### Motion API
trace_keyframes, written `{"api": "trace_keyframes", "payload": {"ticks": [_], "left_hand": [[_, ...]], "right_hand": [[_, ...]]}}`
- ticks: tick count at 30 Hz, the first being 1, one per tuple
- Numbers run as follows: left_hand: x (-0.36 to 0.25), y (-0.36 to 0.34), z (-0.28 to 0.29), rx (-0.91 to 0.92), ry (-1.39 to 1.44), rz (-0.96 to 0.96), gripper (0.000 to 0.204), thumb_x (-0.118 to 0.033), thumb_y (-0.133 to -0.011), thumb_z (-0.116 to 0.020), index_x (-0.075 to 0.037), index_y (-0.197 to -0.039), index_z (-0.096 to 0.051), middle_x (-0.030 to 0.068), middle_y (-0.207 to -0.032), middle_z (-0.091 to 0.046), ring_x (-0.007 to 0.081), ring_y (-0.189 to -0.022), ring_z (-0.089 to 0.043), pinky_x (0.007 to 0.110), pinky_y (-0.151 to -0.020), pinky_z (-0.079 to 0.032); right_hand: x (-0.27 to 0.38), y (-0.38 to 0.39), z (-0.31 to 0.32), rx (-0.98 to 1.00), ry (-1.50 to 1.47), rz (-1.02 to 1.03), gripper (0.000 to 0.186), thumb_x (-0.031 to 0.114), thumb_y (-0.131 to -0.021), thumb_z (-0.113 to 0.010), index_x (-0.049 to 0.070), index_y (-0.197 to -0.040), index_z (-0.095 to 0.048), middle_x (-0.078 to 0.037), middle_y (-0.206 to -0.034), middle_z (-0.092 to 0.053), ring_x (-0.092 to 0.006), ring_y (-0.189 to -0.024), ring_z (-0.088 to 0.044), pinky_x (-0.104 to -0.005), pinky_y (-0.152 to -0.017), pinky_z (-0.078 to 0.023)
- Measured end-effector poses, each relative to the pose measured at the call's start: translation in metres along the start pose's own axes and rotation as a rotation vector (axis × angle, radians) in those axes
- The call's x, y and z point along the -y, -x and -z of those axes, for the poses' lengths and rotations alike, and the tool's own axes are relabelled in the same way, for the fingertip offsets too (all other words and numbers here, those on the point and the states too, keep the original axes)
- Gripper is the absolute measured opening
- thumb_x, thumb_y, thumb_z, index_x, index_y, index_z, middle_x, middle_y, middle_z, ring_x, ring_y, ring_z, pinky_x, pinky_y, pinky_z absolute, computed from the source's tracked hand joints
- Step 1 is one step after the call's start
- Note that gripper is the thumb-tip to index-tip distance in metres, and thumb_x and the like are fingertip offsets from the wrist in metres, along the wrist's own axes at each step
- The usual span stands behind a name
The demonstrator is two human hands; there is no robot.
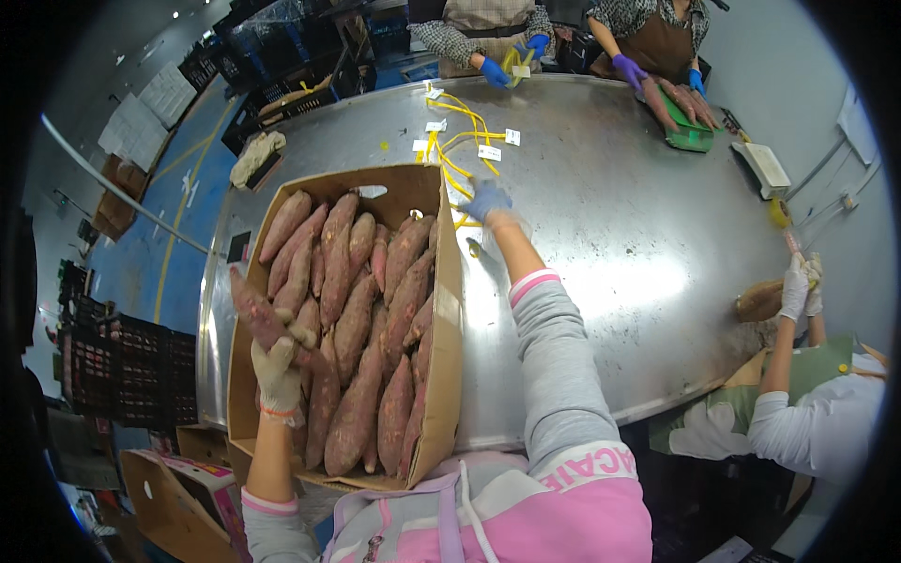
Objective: The person picks up sweet potatoes from a cardboard box, briefly inspects them, and places them on a metal table. The person repeats this process throughout the clip, handling the potatoes one at a time.
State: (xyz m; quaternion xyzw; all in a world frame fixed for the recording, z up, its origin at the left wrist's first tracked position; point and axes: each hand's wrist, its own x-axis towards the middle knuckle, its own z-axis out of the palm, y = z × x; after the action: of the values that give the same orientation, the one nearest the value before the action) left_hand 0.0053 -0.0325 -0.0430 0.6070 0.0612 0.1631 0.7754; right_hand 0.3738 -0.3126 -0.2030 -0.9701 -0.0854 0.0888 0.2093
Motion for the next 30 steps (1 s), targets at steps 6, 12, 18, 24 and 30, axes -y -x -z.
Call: {"api": "trace_keyframes", "payload": {"ticks": [6,12,18,24,30], "left_hand": [[0.001,0.005,0.003,-0.148,-0.058,-0.102,0.056,-0.035,-0.082,-0.071,0.001,-0.118,-0.048,0.0079,-0.086,-0.058,0.0191,-0.078,-0.060,0.033,-0.068,-0.051],[0.006,-0.005,0.006,-0.176,0.009,-0.102,0.054,-0.040,-0.092,-0.060,0.000,-0.125,-0.045,0.0102,-0.090,-0.061,0.0227,-0.080,-0.061,0.037,-0.076,-0.052],[0.004,-0.001,0.012,-0.220,0.086,-0.077,0.051,-0.040,-0.094,-0.058,-0.001,-0.124,-0.045,0.0093,-0.092,-0.060,0.0220,-0.083,-0.059,0.038,-0.079,-0.051],[0.015,-0.010,0.040,-0.159,0.035,-0.051,0.055,-0.040,-0.091,-0.062,-0.001,-0.125,-0.044,0.0096,-0.093,-0.060,0.0212,-0.082,-0.059,0.035,-0.078,-0.051],[0.005,-0.013,0.019,-0.191,-0.024,-0.059,0.057,-0.041,-0.089,-0.063,0.002,-0.121,-0.046,0.0079,-0.085,-0.059,0.0183,-0.078,-0.059,0.030,-0.073,-0.049]], "right_hand": [[0.000,0.003,-0.032,0.045,0.056,0.098,0.052,0.038,-0.081,-0.069,0.026,-0.130,-0.055,-0.007,-0.138,-0.047,-0.0327,-0.132,-0.040,-0.0411,-0.101,-0.044],[-0.056,-0.047,-0.070,-0.232,0.075,-0.039,0.026,0.018,-0.092,-0.046,0.009,-0.104,-0.067,-0.018,-0.106,-0.067,-0.0344,-0.097,-0.066,-0.0431,-0.083,-0.053],[-0.148,-0.023,0.046,-0.704,-0.460,-0.494,0.039,0.038,-0.088,-0.058,0.002,-0.093,-0.070,-0.024,-0.091,-0.068,-0.0395,-0.084,-0.066,-0.0429,-0.073,-0.053],[-0.339,0.116,0.085,-1.013,-0.340,-0.569,0.040,0.034,-0.087,-0.062,0.002,-0.111,-0.066,-0.020,-0.102,-0.069,-0.0335,-0.095,-0.066,-0.0404,-0.084,-0.051],[-0.387,0.229,0.087,-0.963,-0.176,-0.827,0.039,0.035,-0.087,-0.062,0.003,-0.109,-0.067,-0.020,-0.102,-0.069,-0.0335,-0.094,-0.067,-0.0406,-0.081,-0.051]]}}
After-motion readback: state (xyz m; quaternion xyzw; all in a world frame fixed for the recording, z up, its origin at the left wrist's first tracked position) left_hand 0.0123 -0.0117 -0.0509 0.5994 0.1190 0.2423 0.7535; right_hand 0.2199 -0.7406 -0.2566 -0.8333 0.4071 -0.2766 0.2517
